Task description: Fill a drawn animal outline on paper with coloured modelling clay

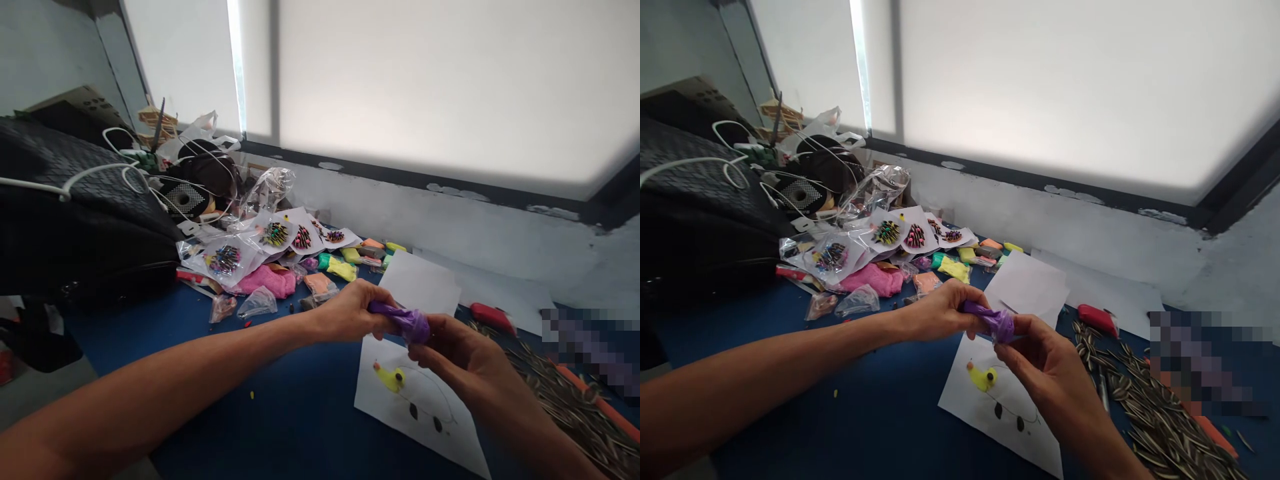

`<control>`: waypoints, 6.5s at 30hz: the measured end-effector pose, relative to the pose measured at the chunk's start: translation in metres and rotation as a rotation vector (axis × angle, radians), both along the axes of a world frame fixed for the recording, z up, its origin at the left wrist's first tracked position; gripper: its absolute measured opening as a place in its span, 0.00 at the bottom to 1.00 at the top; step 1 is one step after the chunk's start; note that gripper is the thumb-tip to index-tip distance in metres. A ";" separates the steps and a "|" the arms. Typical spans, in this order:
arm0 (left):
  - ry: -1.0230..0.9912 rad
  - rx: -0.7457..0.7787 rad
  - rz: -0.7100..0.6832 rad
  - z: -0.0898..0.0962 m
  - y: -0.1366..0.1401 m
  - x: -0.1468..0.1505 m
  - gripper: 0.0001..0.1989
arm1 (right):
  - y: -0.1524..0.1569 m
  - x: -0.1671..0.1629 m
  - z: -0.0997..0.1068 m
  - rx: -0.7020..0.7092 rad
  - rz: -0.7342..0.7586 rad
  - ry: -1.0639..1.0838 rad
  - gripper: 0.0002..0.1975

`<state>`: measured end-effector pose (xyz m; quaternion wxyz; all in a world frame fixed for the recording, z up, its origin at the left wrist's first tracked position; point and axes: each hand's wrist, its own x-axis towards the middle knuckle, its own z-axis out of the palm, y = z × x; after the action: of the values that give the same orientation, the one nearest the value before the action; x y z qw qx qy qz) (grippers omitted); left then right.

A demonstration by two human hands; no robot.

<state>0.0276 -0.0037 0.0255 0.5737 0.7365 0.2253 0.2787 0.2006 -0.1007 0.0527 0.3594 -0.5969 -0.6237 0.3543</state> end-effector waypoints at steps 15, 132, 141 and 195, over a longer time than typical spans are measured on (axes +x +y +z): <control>-0.037 -0.251 -0.153 0.010 0.002 -0.004 0.15 | 0.002 0.003 0.001 0.017 -0.023 -0.020 0.19; 0.078 -0.430 -0.336 0.003 -0.011 0.002 0.15 | -0.042 0.005 -0.019 0.228 -0.182 -0.305 0.12; 0.125 -0.402 -0.253 0.008 -0.016 0.002 0.10 | -0.046 -0.005 -0.015 0.134 -0.303 -0.245 0.08; 0.221 -0.178 -0.218 0.005 -0.029 0.004 0.09 | -0.040 0.011 -0.030 -0.109 -0.073 -0.166 0.13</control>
<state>0.0319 -0.0331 0.0310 0.6353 0.7290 0.2295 0.1113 0.2117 -0.1408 0.0226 0.2861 -0.6651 -0.6092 0.3235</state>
